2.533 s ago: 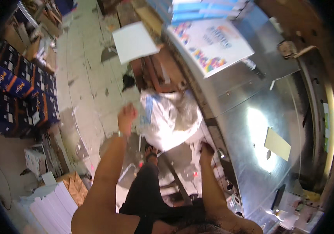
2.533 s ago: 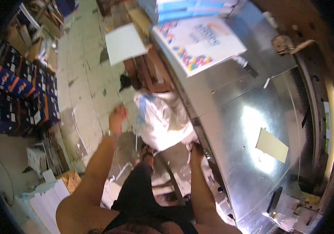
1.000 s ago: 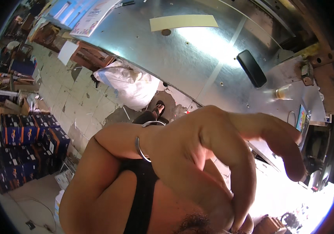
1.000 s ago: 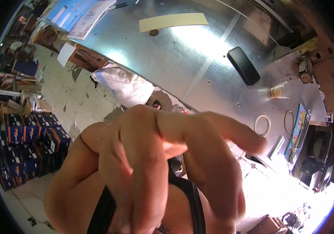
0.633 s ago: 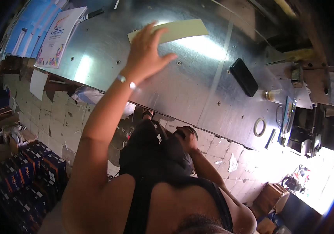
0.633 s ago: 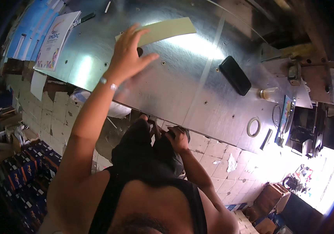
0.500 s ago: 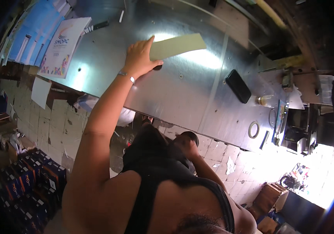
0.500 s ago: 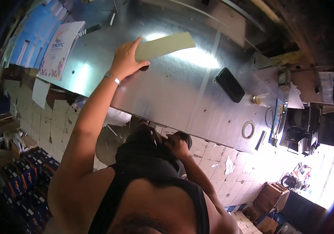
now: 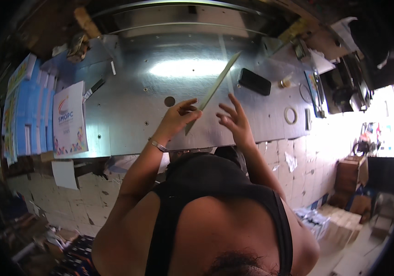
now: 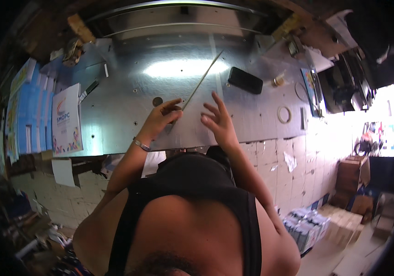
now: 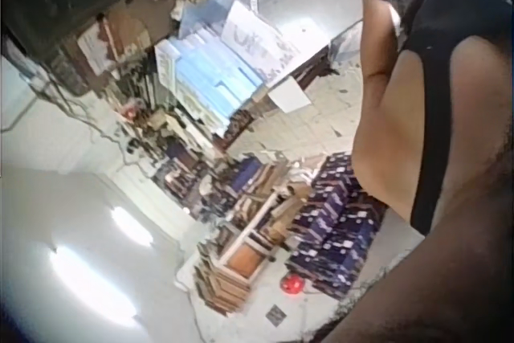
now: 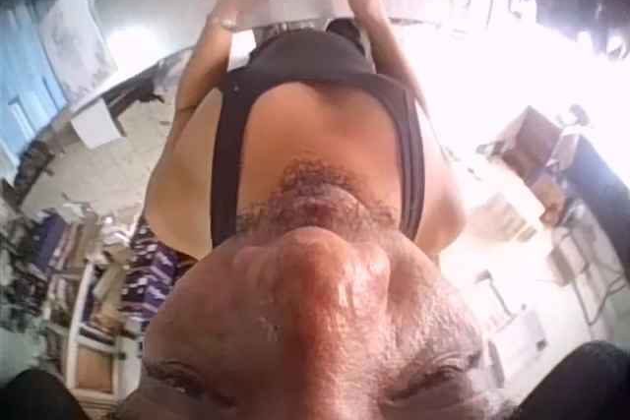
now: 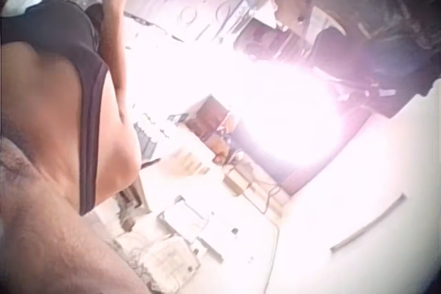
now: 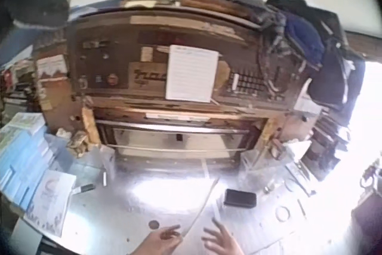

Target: The person aligns and marks cardboard strips under the clamp of a paper cutting machine using a pen, then applies double-sided adhesive tape from a roll onto small cardboard pads.

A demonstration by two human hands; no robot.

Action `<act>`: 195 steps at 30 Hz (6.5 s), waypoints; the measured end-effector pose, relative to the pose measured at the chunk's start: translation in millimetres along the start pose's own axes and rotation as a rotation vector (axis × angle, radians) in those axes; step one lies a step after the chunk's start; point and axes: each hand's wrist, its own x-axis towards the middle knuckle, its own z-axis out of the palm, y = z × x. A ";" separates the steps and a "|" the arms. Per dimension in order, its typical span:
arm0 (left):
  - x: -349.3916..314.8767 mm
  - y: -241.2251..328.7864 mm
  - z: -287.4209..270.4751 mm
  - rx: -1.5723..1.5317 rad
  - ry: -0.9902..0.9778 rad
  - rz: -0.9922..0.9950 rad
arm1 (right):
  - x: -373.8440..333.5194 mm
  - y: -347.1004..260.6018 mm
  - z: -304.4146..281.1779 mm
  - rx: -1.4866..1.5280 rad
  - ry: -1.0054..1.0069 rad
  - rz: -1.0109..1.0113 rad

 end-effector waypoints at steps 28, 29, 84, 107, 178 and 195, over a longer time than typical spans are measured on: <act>19.2 83.7 -39.1 0.181 -0.114 0.482 | 60.6 -20.6 55.0 -0.128 -0.188 -0.244; 20.7 96.3 -37.5 0.172 -0.146 0.601 | 60.4 -21.3 54.1 -0.306 -0.200 -0.333; -43.4 109.0 -13.0 0.507 0.011 0.886 | 61.8 -83.9 64.2 -0.420 -0.504 -0.637; -15.9 128.1 -2.8 0.734 0.091 1.019 | 61.4 -56.4 57.9 -0.352 -0.443 -0.633; -22.6 -77.2 24.3 0.338 0.514 0.090 | 4.2 49.8 -359.6 -1.189 0.881 -0.372; -22.6 -79.6 49.3 -0.166 0.507 0.271 | 3.5 62.7 -377.6 -1.072 0.880 -0.330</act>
